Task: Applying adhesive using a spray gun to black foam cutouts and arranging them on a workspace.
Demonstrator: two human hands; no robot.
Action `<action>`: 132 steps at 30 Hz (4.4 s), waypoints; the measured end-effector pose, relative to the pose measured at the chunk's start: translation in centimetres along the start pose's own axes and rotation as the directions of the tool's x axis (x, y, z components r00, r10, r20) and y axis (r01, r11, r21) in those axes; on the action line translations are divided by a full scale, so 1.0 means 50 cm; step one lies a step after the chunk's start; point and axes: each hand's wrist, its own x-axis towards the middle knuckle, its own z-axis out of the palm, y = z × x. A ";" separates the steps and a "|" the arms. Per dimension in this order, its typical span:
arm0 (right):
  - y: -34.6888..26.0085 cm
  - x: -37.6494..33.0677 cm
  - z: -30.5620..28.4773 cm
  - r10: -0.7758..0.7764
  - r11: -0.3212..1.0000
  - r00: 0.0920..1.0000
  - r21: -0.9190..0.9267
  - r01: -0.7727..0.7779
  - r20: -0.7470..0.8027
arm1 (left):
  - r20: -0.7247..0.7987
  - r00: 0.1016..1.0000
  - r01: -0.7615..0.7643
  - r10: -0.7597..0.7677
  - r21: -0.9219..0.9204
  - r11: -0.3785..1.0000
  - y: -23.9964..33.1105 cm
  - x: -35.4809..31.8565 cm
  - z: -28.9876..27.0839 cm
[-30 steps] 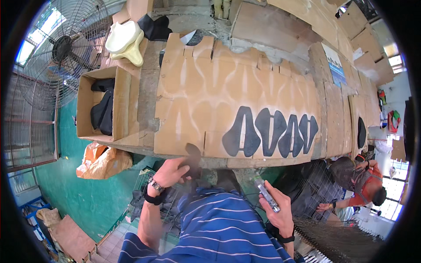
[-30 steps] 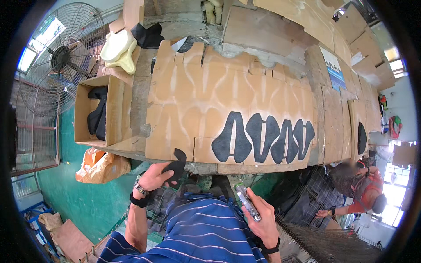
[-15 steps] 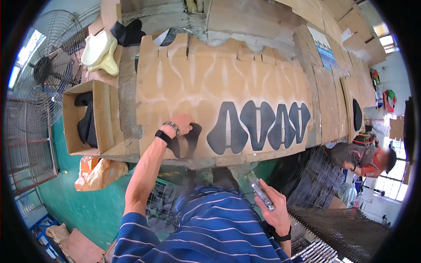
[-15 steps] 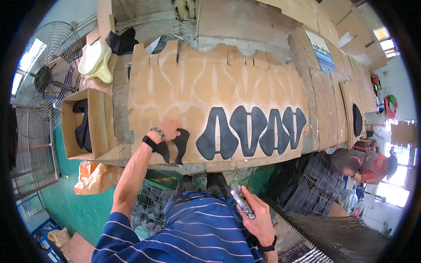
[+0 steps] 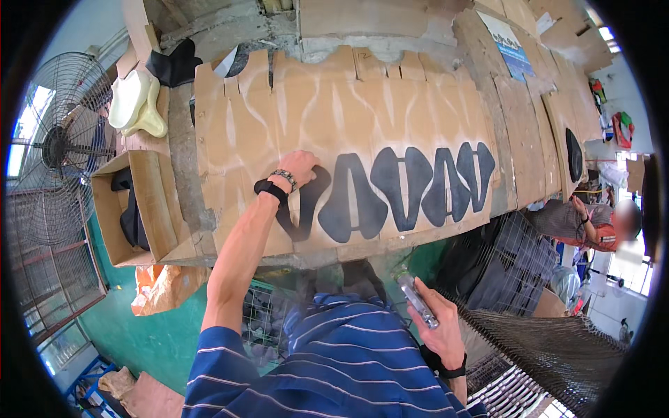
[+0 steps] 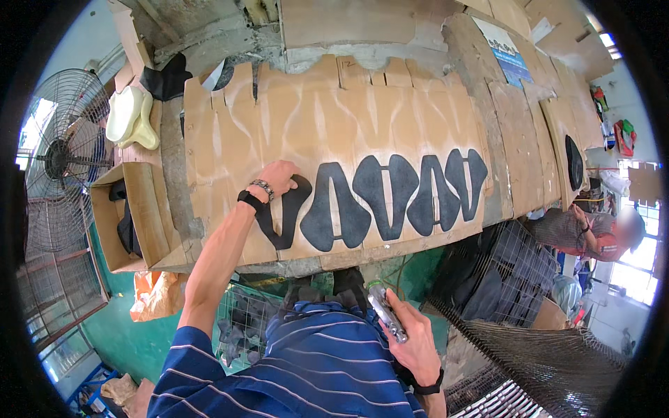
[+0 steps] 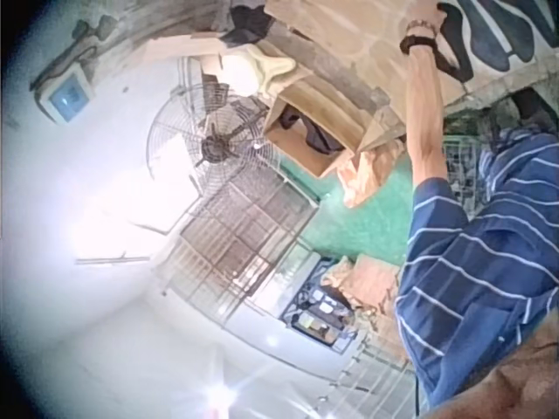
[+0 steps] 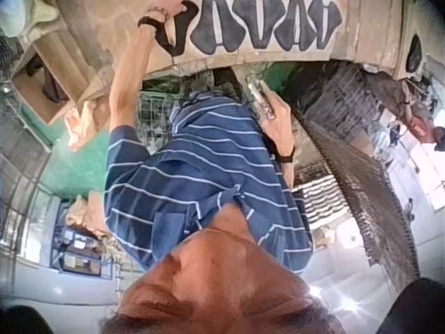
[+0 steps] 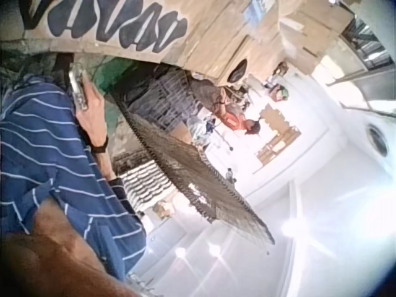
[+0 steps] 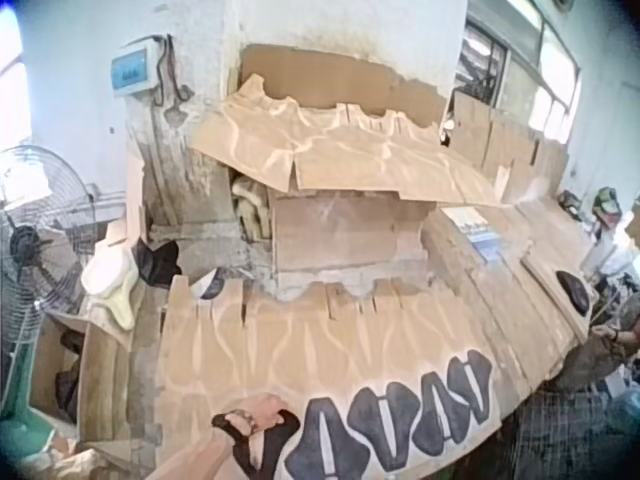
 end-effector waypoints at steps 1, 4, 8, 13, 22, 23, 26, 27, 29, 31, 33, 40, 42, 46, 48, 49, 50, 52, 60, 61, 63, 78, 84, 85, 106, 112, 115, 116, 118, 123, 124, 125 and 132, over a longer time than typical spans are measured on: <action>0.002 0.001 0.001 -0.004 1.000 1.000 0.000 0.004 0.011 | 0.001 1.000 0.006 -0.006 0.001 1.000 0.001 -0.004 0.000; 0.007 0.005 0.000 -0.007 1.000 1.000 0.015 0.007 0.016 | -0.030 0.996 0.085 -0.086 -0.054 0.995 0.014 -0.014 -0.004; 0.013 0.005 -0.001 0.000 0.999 1.000 0.032 -0.001 0.028 | -0.497 0.852 0.119 -0.165 -0.122 0.985 0.014 -0.084 0.009; 0.027 0.007 0.001 -0.013 0.998 0.999 0.054 0.011 0.041 | -0.578 0.601 0.502 -0.552 -0.265 0.824 -0.001 -0.205 0.065; 0.000 0.019 0.012 -0.081 0.997 0.992 0.019 0.079 0.098 | -0.635 0.482 0.655 -0.604 -0.197 0.730 -0.004 -0.197 0.077; -0.003 0.019 0.013 -0.091 0.996 0.992 0.011 0.090 0.089 | -0.636 0.478 0.654 -0.605 -0.201 0.729 -0.005 -0.197 0.075; -0.005 0.013 0.013 -0.087 0.996 0.992 -0.003 0.088 0.088 | -0.566 0.510 0.638 -0.648 -0.256 0.726 -0.014 -0.198 0.070; -0.003 0.011 0.014 -0.088 0.996 0.992 -0.003 0.089 0.085 | -0.507 0.514 0.577 -0.692 -0.393 0.716 -0.019 -0.199 0.072; 0.002 0.008 0.017 -0.076 0.997 0.992 -0.004 0.077 0.099 | -0.442 0.525 0.506 -0.727 -0.524 0.685 -0.027 -0.199 0.076; 0.003 0.005 0.018 -0.078 0.997 0.992 -0.002 0.079 0.102 | -0.574 0.553 0.207 -0.604 -0.608 0.767 -0.033 -0.201 0.081; 0.005 0.002 0.020 -0.076 0.997 0.992 0.002 0.076 0.100 | -0.549 0.598 0.195 -0.584 -0.607 0.770 -0.031 -0.200 0.084; 0.016 0.001 0.026 -0.045 0.999 0.994 0.017 0.044 0.103 | -0.586 0.422 0.158 -0.692 -0.704 0.692 0.017 -0.236 0.132; 0.017 0.003 0.027 -0.026 0.999 0.992 0.026 0.023 0.125 | -0.455 0.446 0.120 -0.771 -0.823 0.555 0.037 -0.265 0.162; 0.016 0.008 0.035 -0.071 0.997 0.991 0.008 0.071 0.117 | -0.209 0.456 0.322 -0.865 -0.867 0.379 0.085 -0.332 0.240; 0.001 0.014 0.037 -0.060 0.998 0.991 0.018 0.058 0.121 | -0.126 0.466 0.486 -0.876 -0.791 0.373 0.097 -0.363 0.277; -0.002 0.015 0.038 -0.060 0.998 0.991 0.013 0.058 0.123 | 0.117 0.481 0.456 -0.869 -0.880 0.134 0.109 -0.372 0.290; -0.003 0.017 0.039 -0.062 0.998 0.990 0.015 0.060 0.126 | 0.348 0.505 0.429 -0.790 -0.895 -0.120 0.124 -0.370 0.287; -0.005 0.019 0.041 -0.063 0.998 0.990 0.011 0.062 0.126 | 0.390 0.504 0.400 -0.770 -0.896 -0.192 0.152 -0.363 0.279; -0.011 0.015 0.047 -0.113 0.994 0.982 0.002 0.114 0.149 | 0.418 0.494 0.389 -0.763 -0.890 -0.237 0.171 -0.353 0.284; -0.012 0.014 0.048 -0.114 0.993 0.983 0.000 0.115 0.147 | 0.403 0.488 0.391 -0.774 -0.894 -0.219 0.171 -0.355 0.288; -0.012 0.010 0.048 -0.104 0.994 0.983 -0.025 0.109 0.152 | 0.387 0.487 0.393 -0.783 -0.898 -0.199 0.173 -0.357 0.292; -0.036 -0.022 0.057 -0.103 0.994 0.988 -0.026 0.107 0.114 | 0.438 0.496 0.402 -0.750 -0.881 -0.249 0.174 -0.357 0.305; -0.076 -0.041 0.058 -0.136 0.991 0.985 0.000 0.136 0.110 | 0.374 0.494 0.505 -0.785 -0.858 -0.091 0.149 -0.370 0.331; -0.084 -0.045 0.060 -0.135 0.991 0.985 0.007 0.136 0.107 | 0.370 0.494 0.499 -0.786 -0.862 -0.092 0.139 -0.381 0.335; -0.221 -0.169 0.066 -0.181 0.978 0.979 -0.090 0.189 0.094 | -0.351 0.878 0.412 -0.325 0.209 0.887 0.166 -0.328 0.275; -0.251 -0.178 0.042 -0.249 0.957 0.964 -0.130 0.259 0.091 | -0.326 0.862 0.476 -0.389 0.254 0.842 0.186 -0.325 0.273; -0.225 -0.164 0.027 -0.306 0.941 0.948 -0.126 0.315 0.085 | -0.303 0.857 0.485 -0.417 0.196 0.852 0.188 -0.324 0.275; -0.213 -0.161 0.019 -0.344 0.929 0.937 -0.121 0.349 0.062 | -0.305 0.853 0.492 -0.424 0.196 0.849 0.189 -0.325 0.276; -0.209 -0.161 0.002 -0.362 0.921 0.928 -0.115 0.371 0.093 | -0.314 0.855 0.491 -0.413 0.233 0.839 0.191 -0.327 0.276; -0.197 -0.150 -0.016 -0.422 0.896 0.905 -0.128 0.425 0.053 | -0.304 0.854 0.493 -0.421 0.217 0.843 0.190 -0.321 0.271; -0.193 -0.149 -0.016 -0.418 0.899 0.907 -0.126 0.420 0.037 | -0.297 0.857 0.491 -0.421 0.223 0.842 0.192 -0.322 0.269; -0.190 -0.152 -0.021 -0.419 0.899 0.907 -0.123 0.421 0.037 | -0.297 0.857 0.492 -0.422 0.225 0.841 0.194 -0.322 0.267; -0.172 -0.152 -0.042 -0.389 0.911 0.919 -0.126 0.393 0.062 | -0.341 0.848 0.488 -0.405 0.206 0.848 0.189 -0.321 0.273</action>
